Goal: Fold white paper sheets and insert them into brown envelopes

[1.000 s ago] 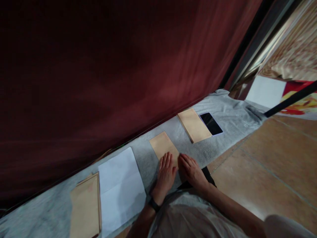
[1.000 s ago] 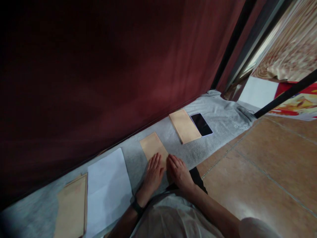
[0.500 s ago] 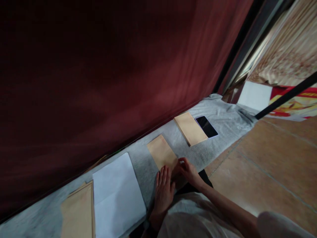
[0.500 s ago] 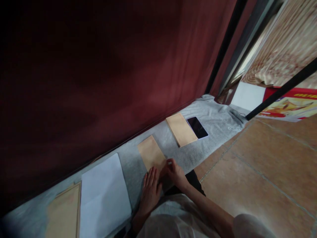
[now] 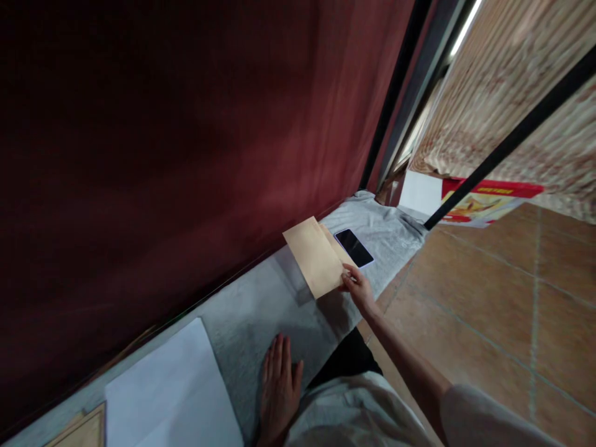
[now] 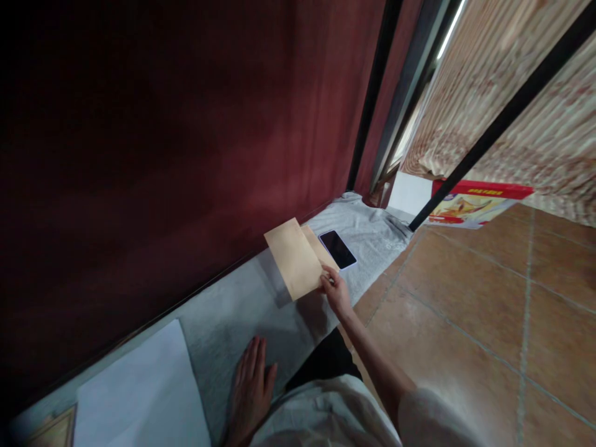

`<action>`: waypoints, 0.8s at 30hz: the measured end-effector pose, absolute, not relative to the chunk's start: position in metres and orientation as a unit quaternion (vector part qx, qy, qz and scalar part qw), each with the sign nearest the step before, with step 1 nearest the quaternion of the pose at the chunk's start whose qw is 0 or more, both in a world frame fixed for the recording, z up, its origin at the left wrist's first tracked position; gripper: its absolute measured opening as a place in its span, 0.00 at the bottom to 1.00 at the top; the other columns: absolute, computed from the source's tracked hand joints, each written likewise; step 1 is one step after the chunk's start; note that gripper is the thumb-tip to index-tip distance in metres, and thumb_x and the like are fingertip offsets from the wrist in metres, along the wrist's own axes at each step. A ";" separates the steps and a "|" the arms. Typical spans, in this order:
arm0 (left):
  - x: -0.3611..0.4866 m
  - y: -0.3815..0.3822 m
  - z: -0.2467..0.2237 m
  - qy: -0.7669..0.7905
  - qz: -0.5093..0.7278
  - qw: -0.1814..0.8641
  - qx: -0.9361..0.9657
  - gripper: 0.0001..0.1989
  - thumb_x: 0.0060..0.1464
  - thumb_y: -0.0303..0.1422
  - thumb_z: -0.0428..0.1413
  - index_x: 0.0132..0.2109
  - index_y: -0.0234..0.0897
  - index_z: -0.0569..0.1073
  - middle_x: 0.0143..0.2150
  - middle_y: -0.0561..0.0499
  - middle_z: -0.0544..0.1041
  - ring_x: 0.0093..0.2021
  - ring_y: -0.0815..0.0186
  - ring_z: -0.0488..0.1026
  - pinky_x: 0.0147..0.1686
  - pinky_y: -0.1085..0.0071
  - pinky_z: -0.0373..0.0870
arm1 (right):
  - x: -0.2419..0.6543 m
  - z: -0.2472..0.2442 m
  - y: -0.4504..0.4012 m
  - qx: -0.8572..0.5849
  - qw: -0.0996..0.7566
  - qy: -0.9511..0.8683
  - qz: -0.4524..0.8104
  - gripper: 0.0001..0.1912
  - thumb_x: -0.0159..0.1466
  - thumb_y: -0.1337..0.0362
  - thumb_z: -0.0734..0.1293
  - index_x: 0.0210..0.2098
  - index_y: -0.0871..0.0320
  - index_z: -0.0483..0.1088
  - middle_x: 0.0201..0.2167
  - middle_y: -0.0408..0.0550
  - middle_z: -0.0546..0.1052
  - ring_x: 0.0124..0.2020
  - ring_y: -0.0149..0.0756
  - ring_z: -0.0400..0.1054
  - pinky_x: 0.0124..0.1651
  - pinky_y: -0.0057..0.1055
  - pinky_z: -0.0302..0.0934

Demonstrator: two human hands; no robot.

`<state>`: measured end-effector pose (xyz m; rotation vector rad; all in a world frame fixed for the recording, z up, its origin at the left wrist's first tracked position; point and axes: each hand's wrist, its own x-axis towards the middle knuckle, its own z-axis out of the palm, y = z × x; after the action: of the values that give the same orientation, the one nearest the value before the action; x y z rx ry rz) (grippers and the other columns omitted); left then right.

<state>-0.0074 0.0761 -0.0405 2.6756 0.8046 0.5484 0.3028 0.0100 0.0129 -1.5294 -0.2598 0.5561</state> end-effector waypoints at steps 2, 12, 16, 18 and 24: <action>-0.008 0.076 -0.042 0.278 0.191 0.143 0.930 0.30 0.67 0.38 0.47 0.73 0.39 0.56 0.70 0.39 0.65 0.70 0.52 0.62 0.66 0.50 0.64 | 0.320 0.007 0.005 -0.702 0.670 -0.108 0.215 0.33 0.55 0.43 0.69 0.54 0.56 0.72 0.34 0.43 0.72 0.30 0.35 0.71 0.35 0.37 0.73; 0.028 0.088 -0.024 0.415 0.247 0.503 0.717 0.24 0.62 0.45 0.53 0.61 0.41 0.73 0.63 0.41 0.74 0.63 0.53 0.71 0.59 0.56 0.73 | 0.341 -0.020 -0.009 -0.840 0.511 -0.166 0.070 0.23 0.62 0.53 0.63 0.50 0.59 0.77 0.42 0.55 0.76 0.39 0.43 0.71 0.50 0.45 0.68; 0.084 0.099 -0.005 0.435 0.205 0.667 0.569 0.24 0.55 0.43 0.61 0.55 0.38 0.75 0.55 0.38 0.79 0.56 0.53 0.77 0.52 0.60 0.76 | 0.345 -0.024 -0.002 -0.846 0.499 -0.179 0.058 0.25 0.64 0.53 0.61 0.52 0.61 0.76 0.45 0.57 0.75 0.36 0.41 0.72 0.47 0.44 0.69; 0.114 0.103 0.002 0.426 0.193 0.713 0.523 0.23 0.53 0.39 0.63 0.55 0.37 0.75 0.57 0.36 0.78 0.58 0.53 0.76 0.54 0.61 0.74 | 0.347 -0.025 0.001 -0.846 0.496 -0.190 0.053 0.25 0.65 0.54 0.60 0.53 0.62 0.76 0.45 0.58 0.74 0.35 0.41 0.72 0.46 0.44 0.70; 0.188 0.119 0.014 0.416 0.182 0.787 0.419 0.17 0.51 0.32 0.61 0.50 0.37 0.75 0.57 0.40 0.78 0.59 0.57 0.74 0.58 0.61 0.70 | 0.349 -0.027 0.004 -0.841 0.494 -0.218 0.030 0.22 0.65 0.57 0.60 0.50 0.62 0.77 0.42 0.57 0.75 0.36 0.42 0.73 0.46 0.43 0.70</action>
<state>0.1885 0.1185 0.0145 0.9021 0.8970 0.3918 0.3495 0.0037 -0.0275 -2.0401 -0.5288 0.0732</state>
